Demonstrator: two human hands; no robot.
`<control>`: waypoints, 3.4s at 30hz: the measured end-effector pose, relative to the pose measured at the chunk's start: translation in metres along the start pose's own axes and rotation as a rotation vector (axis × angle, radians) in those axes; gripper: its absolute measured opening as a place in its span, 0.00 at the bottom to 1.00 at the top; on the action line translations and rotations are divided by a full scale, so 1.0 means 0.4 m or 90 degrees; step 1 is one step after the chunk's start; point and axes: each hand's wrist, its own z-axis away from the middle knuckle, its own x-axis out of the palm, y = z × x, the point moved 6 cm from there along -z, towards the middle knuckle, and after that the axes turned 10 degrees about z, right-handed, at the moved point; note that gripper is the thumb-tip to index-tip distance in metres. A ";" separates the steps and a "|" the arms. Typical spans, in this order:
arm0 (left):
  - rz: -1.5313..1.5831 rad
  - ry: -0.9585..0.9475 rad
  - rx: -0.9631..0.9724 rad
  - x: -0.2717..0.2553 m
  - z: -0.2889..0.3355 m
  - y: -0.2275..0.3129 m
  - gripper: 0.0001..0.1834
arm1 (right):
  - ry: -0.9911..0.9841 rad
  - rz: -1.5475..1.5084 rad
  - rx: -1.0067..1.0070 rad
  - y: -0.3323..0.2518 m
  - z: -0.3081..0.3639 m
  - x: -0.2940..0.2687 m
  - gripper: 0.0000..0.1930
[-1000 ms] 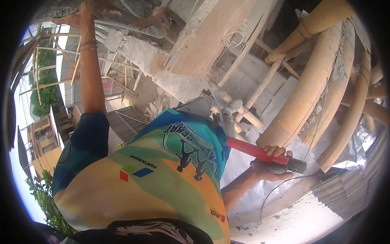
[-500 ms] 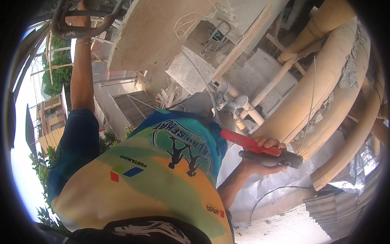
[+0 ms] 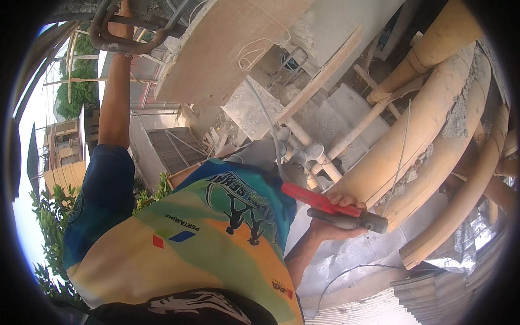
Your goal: The person welds metal rebar embedded in a concrete structure using a handheld welding torch. They repeatedly position the torch, create an arc, and move along the rebar joints while standing on bamboo scaffolding.
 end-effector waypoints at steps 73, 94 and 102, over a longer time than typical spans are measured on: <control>0.006 0.140 -0.083 0.059 0.032 0.002 0.47 | -0.062 0.017 0.052 -0.004 -0.023 -0.003 0.33; 0.131 0.305 -0.053 0.046 0.061 0.155 0.47 | -0.061 0.124 -0.012 -0.021 -0.013 0.035 0.28; 0.208 0.330 -0.016 0.007 0.068 0.221 0.48 | 0.049 0.170 -0.077 -0.004 0.045 0.077 0.27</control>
